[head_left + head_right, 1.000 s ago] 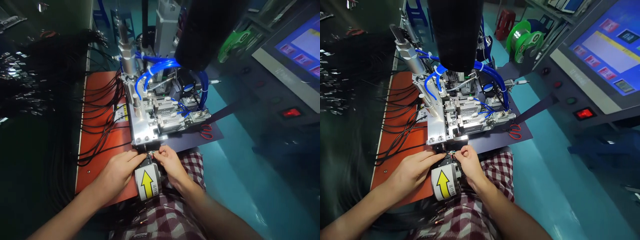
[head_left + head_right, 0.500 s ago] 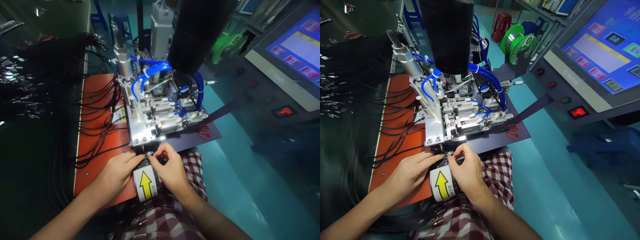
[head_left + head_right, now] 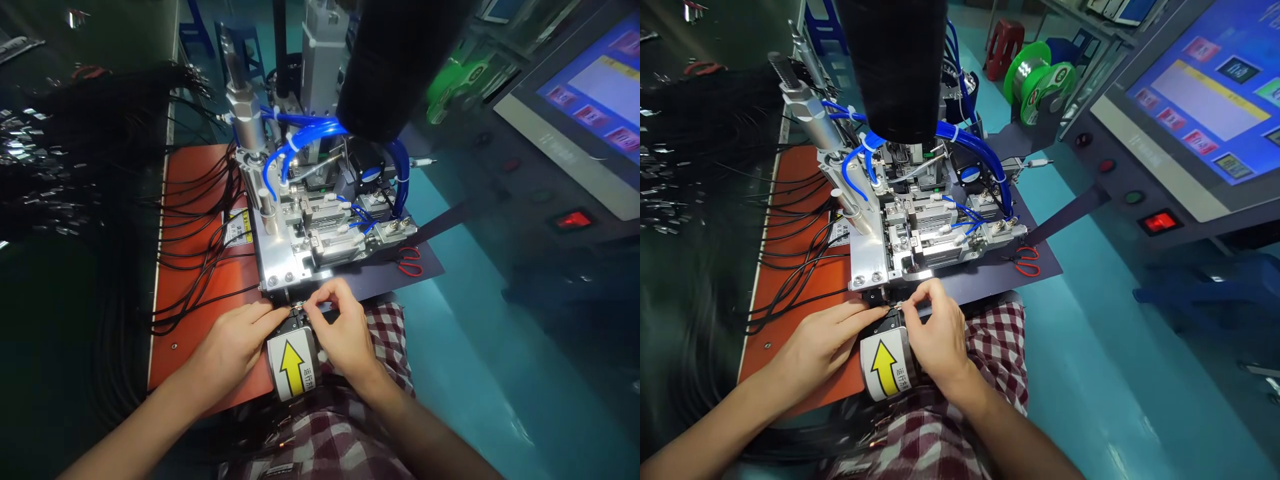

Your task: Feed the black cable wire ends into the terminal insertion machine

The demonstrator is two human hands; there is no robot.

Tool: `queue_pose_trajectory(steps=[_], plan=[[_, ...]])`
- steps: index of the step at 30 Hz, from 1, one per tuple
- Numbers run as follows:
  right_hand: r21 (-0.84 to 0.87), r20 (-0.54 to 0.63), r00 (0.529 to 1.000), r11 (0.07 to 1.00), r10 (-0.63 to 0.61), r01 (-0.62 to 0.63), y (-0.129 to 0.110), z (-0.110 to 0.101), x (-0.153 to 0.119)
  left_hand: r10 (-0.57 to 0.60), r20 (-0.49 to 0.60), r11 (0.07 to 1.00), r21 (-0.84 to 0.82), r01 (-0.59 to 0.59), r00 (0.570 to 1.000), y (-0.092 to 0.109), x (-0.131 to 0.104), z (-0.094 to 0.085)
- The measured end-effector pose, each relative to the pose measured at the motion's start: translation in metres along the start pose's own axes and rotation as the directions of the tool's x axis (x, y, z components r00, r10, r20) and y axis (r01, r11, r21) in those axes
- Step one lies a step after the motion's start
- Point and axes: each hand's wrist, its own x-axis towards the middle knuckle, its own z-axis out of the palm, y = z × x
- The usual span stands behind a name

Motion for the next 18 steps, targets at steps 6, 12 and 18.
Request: queue_pose_trajectory(steps=[6, 12, 18], plan=[[0.504, 0.202, 0.949, 0.805, 0.244, -0.314, 0.019, 0.007, 0.007, 0.001, 0.012, 1.000, 0.005, -0.001, 1.000, 0.000, 0.001, -0.001], [0.418, 0.257, 0.927, 0.833, 0.274, -0.362, 0.025, 0.002, 0.008, 0.001, 0.004, 1.000, 0.008, -0.001, 1.000, -0.001, 0.000, 0.000], [0.297, 0.223, 0.954, 0.918, 0.200, -0.262, 0.019, 0.004, 0.010, -0.004, 0.008, 1.000, -0.004, 0.004, 1.000, 0.000, 0.000, 0.000]])
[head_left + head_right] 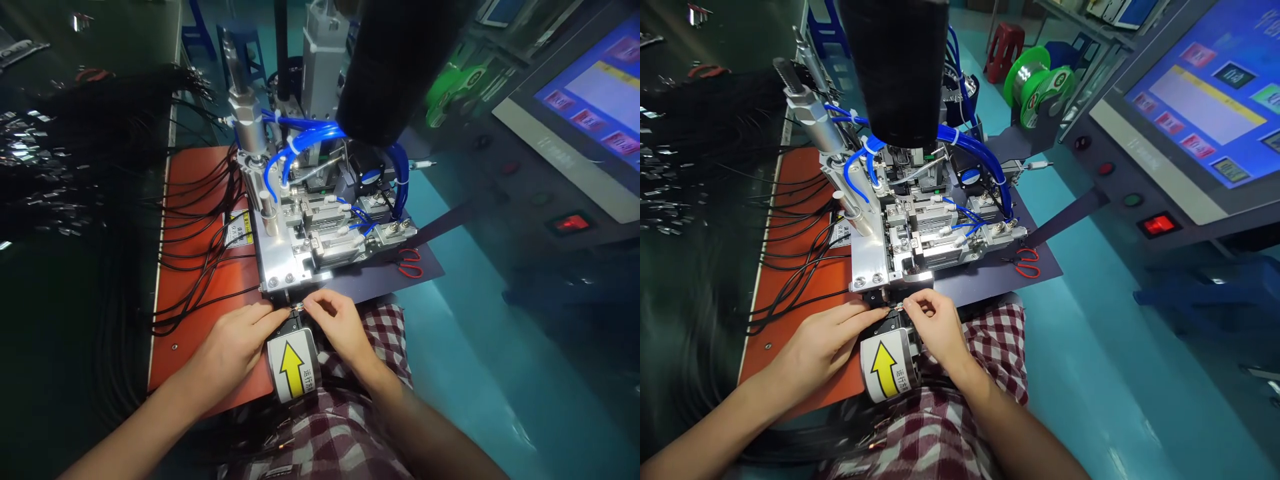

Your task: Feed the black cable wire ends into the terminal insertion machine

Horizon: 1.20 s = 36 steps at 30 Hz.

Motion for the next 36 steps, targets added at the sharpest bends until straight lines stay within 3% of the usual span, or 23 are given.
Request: queue_pose_trajectory(steps=[5, 9, 11, 16, 19, 22, 28, 36], plan=[[-0.159, -0.028, 0.998, 0.986, -0.049, 0.044, -0.006, -0.002, 0.001, -0.005, 0.006, 1.000, 0.005, 0.005, 1.000, 0.000, -0.001, 0.001], [-0.438, -0.025, 0.975, 0.879, -0.219, 0.186, -0.018, -0.002, -0.003, -0.012, 0.002, 1.000, 0.016, 0.012, 1.000, 0.000, -0.001, 0.001], [-0.489, -0.029, 0.971, 0.851, -0.235, 0.192, -0.022, -0.001, -0.003, -0.005, 0.000, 0.999, 0.042, 0.005, 1.000, 0.001, 0.000, 0.001], [-0.190, 0.045, 0.996, 0.979, 0.078, -0.068, -0.015, -0.002, 0.006, 0.005, 0.011, 0.998, 0.065, -0.006, 1.000, 0.003, 0.001, 0.000], [0.033, 0.134, 0.972, 0.979, 0.194, -0.200, -0.009, -0.005, 0.010, -0.001, 0.022, 0.999, 0.043, 0.000, 1.000, 0.002, 0.000, 0.000], [0.176, 0.154, 0.960, 0.949, 0.235, -0.260, -0.007, -0.006, 0.009, -0.008, 0.031, 1.000, 0.030, 0.007, 1.000, 0.001, 0.000, 0.001], [0.124, 0.145, 0.974, 0.973, 0.176, -0.194, -0.009, -0.003, 0.009, -0.002, 0.013, 1.000, 0.024, 0.002, 1.000, -0.001, -0.001, 0.002], [0.014, 0.239, 0.942, 0.969, 0.236, -0.246, -0.014, -0.008, 0.015, 0.018, 0.028, 0.995, 0.098, -0.020, 0.999, 0.002, -0.001, 0.001]])
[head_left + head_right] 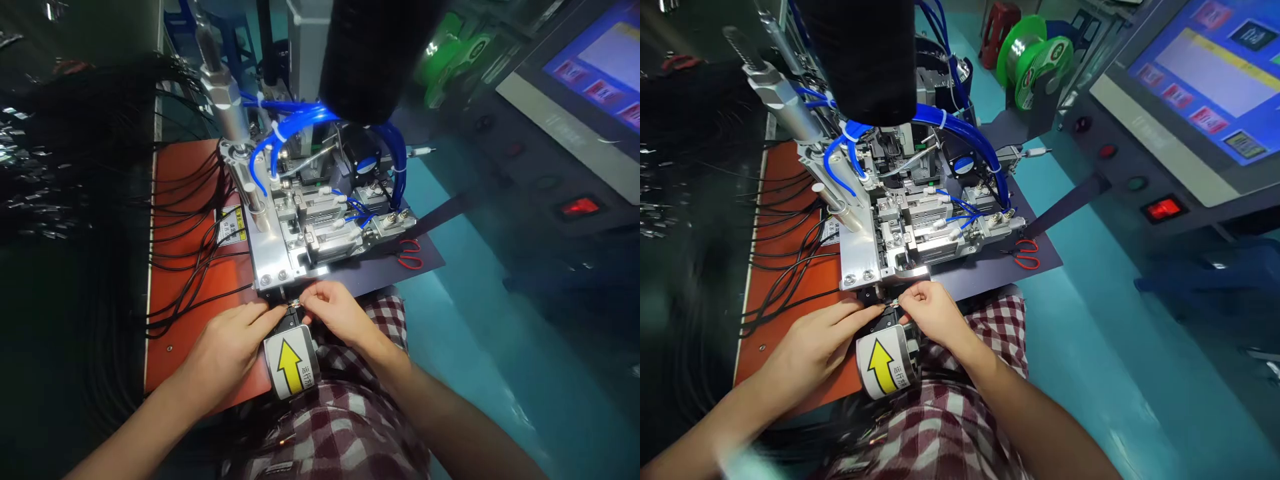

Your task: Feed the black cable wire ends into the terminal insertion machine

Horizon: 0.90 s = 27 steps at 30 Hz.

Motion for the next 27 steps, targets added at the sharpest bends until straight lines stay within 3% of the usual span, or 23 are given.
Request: queue_pose_trajectory(steps=[9, 13, 16, 19, 22, 27], plan=[[-0.043, 0.008, 0.999, 0.998, -0.038, 0.038, 0.007, -0.001, -0.001, -0.203, 0.136, 0.974, -0.077, 0.215, 0.970, 0.008, 0.003, -0.010], [-0.064, 0.006, 0.997, 0.995, -0.074, 0.075, 0.010, -0.002, 0.000, -0.154, 0.080, 0.984, 0.097, 0.146, 0.985, 0.014, 0.006, -0.013], [-0.055, 0.010, 0.997, 0.995, -0.079, 0.080, 0.013, -0.001, 0.001, -0.188, 0.107, 0.952, 0.263, 0.154, 0.976, 0.024, 0.008, -0.012], [-0.039, 0.020, 0.996, 0.995, -0.092, 0.092, 0.015, -0.001, 0.002, -0.202, 0.132, 0.967, 0.181, 0.177, 0.970, 0.031, 0.008, -0.008], [-0.034, 0.027, 0.995, 0.995, -0.096, 0.097, 0.015, -0.001, 0.001, -0.214, 0.076, 0.976, 0.043, 0.211, 0.974, 0.032, 0.008, -0.002], [-0.100, 0.000, 0.994, 0.989, -0.114, 0.113, 0.009, 0.001, -0.005, -0.202, -0.021, 0.979, -0.017, 0.201, 0.979, 0.026, 0.003, 0.005]])
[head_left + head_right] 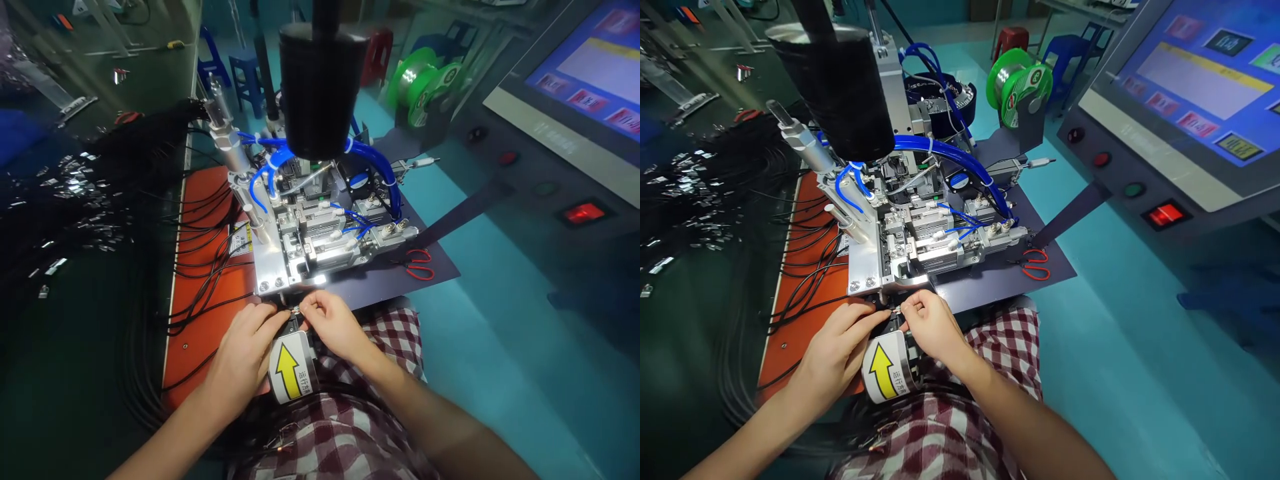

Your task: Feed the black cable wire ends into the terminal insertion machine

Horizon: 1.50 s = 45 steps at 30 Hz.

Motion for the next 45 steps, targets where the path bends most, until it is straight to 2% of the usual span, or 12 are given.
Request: queue_pose_trajectory(steps=[6, 8, 12, 17, 24, 30, 34, 36, 39, 42, 45], plan=[[-0.215, -0.082, 0.990, 0.972, -0.119, 0.099, -0.010, 0.001, -0.007, 0.010, 0.008, 1.000, -0.024, -0.009, 1.000, -0.002, 0.000, 0.003], [-0.163, -0.075, 0.995, 0.985, -0.071, 0.058, -0.009, 0.001, -0.005, 0.009, 0.028, 1.000, -0.010, -0.009, 1.000, -0.001, 0.001, 0.003], [0.040, 0.033, 0.996, 0.995, 0.085, -0.086, -0.005, -0.001, 0.002, 0.009, 0.047, 1.000, 0.021, -0.010, 0.999, 0.005, 0.003, 0.004], [0.242, 0.061, 0.993, 0.963, 0.106, -0.117, -0.003, 0.000, 0.002, -0.022, 0.018, 1.000, 0.005, 0.022, 1.000, 0.007, 0.000, 0.007], [0.287, -0.005, 0.998, 0.956, 0.062, -0.059, 0.001, 0.006, 0.000, -0.045, -0.047, 0.997, -0.064, 0.042, 0.998, 0.004, -0.007, 0.010], [0.282, -0.008, 0.999, 0.958, 0.054, -0.049, 0.004, 0.006, 0.002, -0.050, 0.017, 0.999, -0.008, 0.050, 0.999, 0.008, -0.003, 0.010], [0.324, 0.000, 0.999, 0.945, 0.052, -0.049, 0.006, 0.007, 0.002, -0.126, 0.045, 0.992, -0.003, 0.126, 0.991, 0.013, 0.001, 0.008], [0.320, 0.006, 0.999, 0.947, 0.043, -0.043, 0.007, 0.007, 0.002, -0.193, 0.042, 0.979, -0.064, 0.195, 0.980, 0.015, -0.007, 0.004], [0.306, 0.005, 1.000, 0.952, 0.029, -0.029, 0.007, 0.007, 0.002, -0.334, -0.008, 0.938, -0.094, 0.332, 0.942, 0.019, -0.034, -0.002], [0.307, 0.006, 0.999, 0.951, 0.032, -0.032, 0.007, 0.006, 0.001, -0.430, -0.046, 0.903, 0.000, 0.430, 0.902, 0.024, -0.069, -0.005], [0.303, 0.006, 0.999, 0.952, 0.038, -0.038, 0.006, 0.006, 0.001, -0.471, -0.048, 0.868, 0.157, 0.472, 0.881, 0.026, -0.089, -0.002]])
